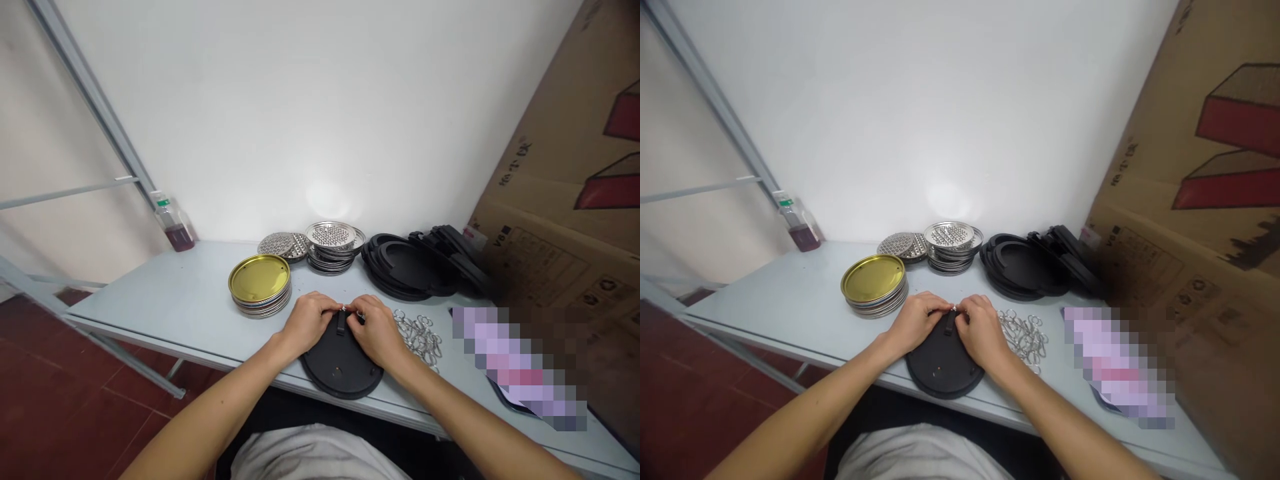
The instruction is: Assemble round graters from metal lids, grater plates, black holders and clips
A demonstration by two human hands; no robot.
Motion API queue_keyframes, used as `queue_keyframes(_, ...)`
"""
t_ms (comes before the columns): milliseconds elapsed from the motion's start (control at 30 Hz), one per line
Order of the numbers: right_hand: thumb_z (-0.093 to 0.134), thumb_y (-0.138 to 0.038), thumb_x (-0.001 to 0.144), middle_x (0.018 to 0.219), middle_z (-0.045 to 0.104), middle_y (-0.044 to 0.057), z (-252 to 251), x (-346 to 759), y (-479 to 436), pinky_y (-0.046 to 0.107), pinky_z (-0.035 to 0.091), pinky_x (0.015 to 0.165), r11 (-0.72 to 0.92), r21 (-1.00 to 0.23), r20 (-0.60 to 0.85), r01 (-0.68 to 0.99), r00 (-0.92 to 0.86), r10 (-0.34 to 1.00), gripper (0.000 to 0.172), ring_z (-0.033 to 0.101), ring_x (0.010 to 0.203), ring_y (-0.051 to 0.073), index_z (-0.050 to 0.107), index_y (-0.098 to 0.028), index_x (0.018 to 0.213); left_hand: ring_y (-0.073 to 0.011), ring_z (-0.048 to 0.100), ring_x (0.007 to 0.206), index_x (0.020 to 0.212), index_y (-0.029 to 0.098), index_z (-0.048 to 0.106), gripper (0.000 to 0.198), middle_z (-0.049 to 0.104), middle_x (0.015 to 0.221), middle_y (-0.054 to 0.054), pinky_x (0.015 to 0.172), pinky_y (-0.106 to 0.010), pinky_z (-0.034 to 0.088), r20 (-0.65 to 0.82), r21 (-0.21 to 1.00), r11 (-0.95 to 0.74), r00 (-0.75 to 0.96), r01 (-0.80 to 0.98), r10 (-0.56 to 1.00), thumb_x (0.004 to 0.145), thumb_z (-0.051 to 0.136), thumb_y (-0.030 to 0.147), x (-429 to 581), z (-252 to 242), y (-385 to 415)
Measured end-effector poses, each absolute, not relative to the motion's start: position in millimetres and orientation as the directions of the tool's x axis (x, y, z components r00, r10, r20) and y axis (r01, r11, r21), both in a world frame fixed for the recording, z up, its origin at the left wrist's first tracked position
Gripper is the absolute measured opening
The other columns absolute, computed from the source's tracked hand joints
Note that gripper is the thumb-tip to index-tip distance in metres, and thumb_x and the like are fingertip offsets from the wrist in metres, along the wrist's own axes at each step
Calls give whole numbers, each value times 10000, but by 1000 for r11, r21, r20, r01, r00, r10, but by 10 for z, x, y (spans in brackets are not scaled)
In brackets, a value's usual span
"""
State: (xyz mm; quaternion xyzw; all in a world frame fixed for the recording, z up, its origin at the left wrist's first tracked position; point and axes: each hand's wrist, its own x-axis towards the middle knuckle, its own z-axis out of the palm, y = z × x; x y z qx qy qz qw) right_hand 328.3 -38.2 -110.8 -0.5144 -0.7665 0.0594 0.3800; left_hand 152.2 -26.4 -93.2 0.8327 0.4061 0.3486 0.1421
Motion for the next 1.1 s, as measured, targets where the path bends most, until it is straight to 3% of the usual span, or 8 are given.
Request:
queue_keyframes(233,536,-66,782,812,670,62,-1077,3293,-410,350,446,782,460,-509,520,727,-166,838,184,579,859,246,664,-195,810,-198,670,971,1022,233,751,254,767,1006,-22,917,-334,504,465,531,-616,408,582,786,889,601,77,1512,-906,-280)
queue_keyframes(367,533,-76,798,868,689,65,-1061,3292,-420,359,452,824,458,-529,510,714,-164,845,212,587,894,245,682,-193,892,-213,653,1038,1161,221,693,269,742,1101,-45,967,-364,488,435,555,-592,403,584,806,908,621,165,1496,-858,-368)
queue_keyframes(600,535,-66,763,865,688,56,-1068,3282,-414,352,456,813,420,-569,487,707,-122,865,253,594,880,233,683,-193,925,-271,550,1258,1420,224,473,732,587,1374,-108,1092,-435,429,358,614,-570,452,546,817,769,799,306,1443,-868,-640)
queue_keyframes(800,520,-77,760,843,677,53,-1085,3274,-402,355,446,802,391,-570,468,722,-106,877,232,587,855,232,673,-188,895,-277,473,1357,1439,222,445,661,524,1455,-113,1161,-489,359,357,635,-543,414,550,837,835,711,239,1460,-933,-664)
queue_keyframes(1100,509,-97,767,825,669,55,-1097,3270,-398,360,433,805,368,-565,463,739,-85,882,230,589,847,239,663,-180,917,-261,486,1361,1431,219,463,575,534,1461,-104,1209,-509,283,341,650,-525,407,550,848,882,632,189,1473,-936,-685)
